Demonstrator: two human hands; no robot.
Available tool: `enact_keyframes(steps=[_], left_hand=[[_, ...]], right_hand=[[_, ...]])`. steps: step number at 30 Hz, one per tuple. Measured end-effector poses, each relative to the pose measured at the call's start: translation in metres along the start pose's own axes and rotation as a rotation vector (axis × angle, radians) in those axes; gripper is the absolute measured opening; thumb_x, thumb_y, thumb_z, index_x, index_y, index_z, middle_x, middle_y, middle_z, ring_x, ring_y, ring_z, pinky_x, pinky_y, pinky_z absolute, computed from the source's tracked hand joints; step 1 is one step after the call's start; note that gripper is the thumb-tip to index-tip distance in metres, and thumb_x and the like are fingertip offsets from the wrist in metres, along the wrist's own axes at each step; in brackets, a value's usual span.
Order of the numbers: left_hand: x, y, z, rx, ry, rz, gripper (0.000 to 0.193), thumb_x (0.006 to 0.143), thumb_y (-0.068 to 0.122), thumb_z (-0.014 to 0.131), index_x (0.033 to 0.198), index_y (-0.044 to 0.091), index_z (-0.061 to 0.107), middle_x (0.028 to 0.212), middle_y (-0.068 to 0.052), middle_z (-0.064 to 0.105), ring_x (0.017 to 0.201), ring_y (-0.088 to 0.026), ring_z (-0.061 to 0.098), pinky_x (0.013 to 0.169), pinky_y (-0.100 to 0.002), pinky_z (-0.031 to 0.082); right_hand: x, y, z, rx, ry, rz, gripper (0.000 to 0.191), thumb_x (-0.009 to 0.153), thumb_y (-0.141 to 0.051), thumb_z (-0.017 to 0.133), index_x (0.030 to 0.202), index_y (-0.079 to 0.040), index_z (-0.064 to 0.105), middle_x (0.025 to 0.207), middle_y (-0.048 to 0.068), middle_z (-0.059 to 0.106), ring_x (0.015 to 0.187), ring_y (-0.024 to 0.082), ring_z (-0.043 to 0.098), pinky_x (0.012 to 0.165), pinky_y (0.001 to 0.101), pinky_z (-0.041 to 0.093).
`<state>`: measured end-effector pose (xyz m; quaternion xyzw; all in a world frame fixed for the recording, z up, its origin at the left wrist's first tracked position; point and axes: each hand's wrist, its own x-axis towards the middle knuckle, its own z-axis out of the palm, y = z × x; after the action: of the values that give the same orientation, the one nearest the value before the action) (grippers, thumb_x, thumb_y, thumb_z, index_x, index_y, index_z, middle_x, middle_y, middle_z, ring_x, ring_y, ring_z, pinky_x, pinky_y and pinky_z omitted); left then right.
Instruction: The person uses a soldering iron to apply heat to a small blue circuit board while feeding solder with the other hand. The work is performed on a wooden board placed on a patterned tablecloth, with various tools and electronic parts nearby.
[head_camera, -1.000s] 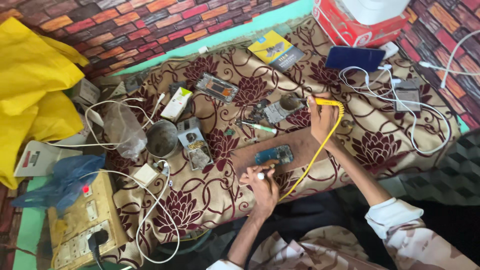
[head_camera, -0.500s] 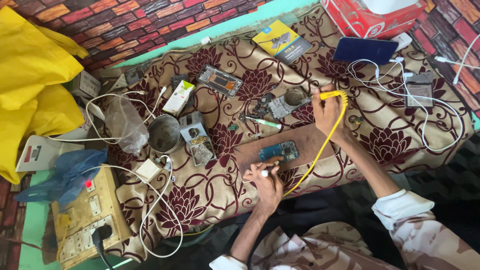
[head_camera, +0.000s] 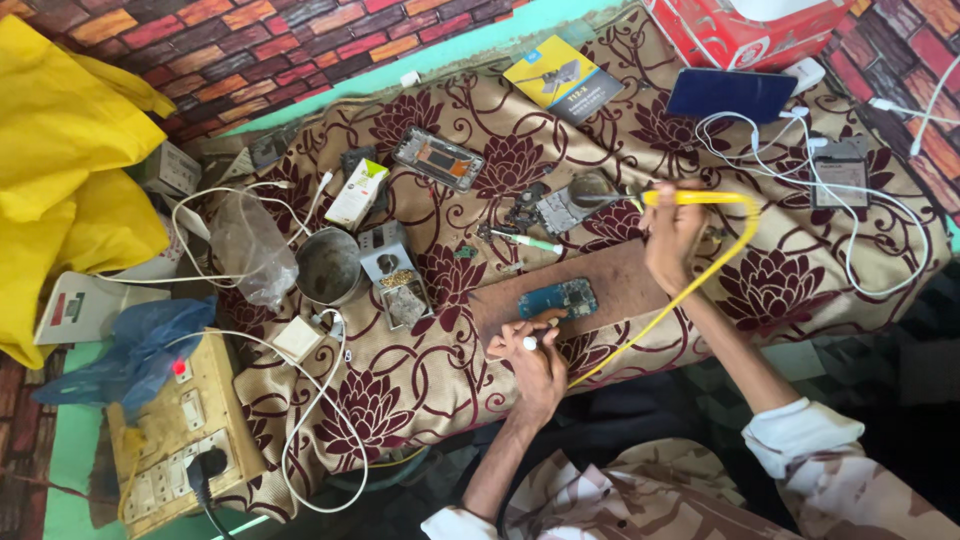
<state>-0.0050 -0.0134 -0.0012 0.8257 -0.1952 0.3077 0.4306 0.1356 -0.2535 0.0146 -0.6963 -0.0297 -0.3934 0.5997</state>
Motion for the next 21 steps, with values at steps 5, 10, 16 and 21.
enact_keyframes(steps=[5,10,16,21], left_hand=[[-0.002,-0.002,0.005,0.023,0.015,-0.055,0.038,0.084,-0.006,0.06,0.117,0.009,0.049,0.111,-0.006,0.061,0.104,-0.025,0.049,0.09,-0.046,0.026],[0.001,-0.002,0.003,-0.049,-0.003,-0.028,0.039,0.087,-0.009,0.058,0.119,0.006,0.041,0.118,-0.004,0.074,0.101,-0.022,0.049,0.09,-0.045,0.025],[-0.001,-0.003,0.004,0.009,0.029,-0.059,0.033,0.088,-0.005,0.061,0.115,0.006,0.045,0.111,-0.004,0.07,0.101,-0.021,0.049,0.09,-0.045,0.024],[-0.008,-0.008,0.007,0.066,0.053,-0.02,0.024,0.089,-0.002,0.062,0.111,0.007,0.055,0.106,-0.008,0.06,0.103,-0.025,0.049,0.091,-0.045,0.026]], right_hand=[[-0.042,-0.005,-0.039,0.437,0.176,0.357,0.035,0.112,-0.041,0.051,0.096,-0.01,0.052,0.067,-0.002,0.046,0.05,0.008,0.046,0.042,0.0241,0.038],[-0.084,0.001,-0.049,0.51,0.33,0.535,0.034,0.109,-0.04,0.06,0.097,-0.01,0.051,0.07,-0.001,0.044,0.051,0.008,0.041,0.046,0.0236,0.034],[-0.101,0.0,-0.045,0.536,0.267,0.409,0.035,0.11,-0.038,0.057,0.095,-0.007,0.051,0.063,0.001,0.045,0.047,0.01,0.042,0.043,0.0246,0.034],[-0.101,-0.004,-0.044,0.491,0.273,0.361,0.035,0.112,-0.035,0.057,0.093,-0.006,0.052,0.065,0.001,0.046,0.049,0.009,0.042,0.044,0.0231,0.031]])
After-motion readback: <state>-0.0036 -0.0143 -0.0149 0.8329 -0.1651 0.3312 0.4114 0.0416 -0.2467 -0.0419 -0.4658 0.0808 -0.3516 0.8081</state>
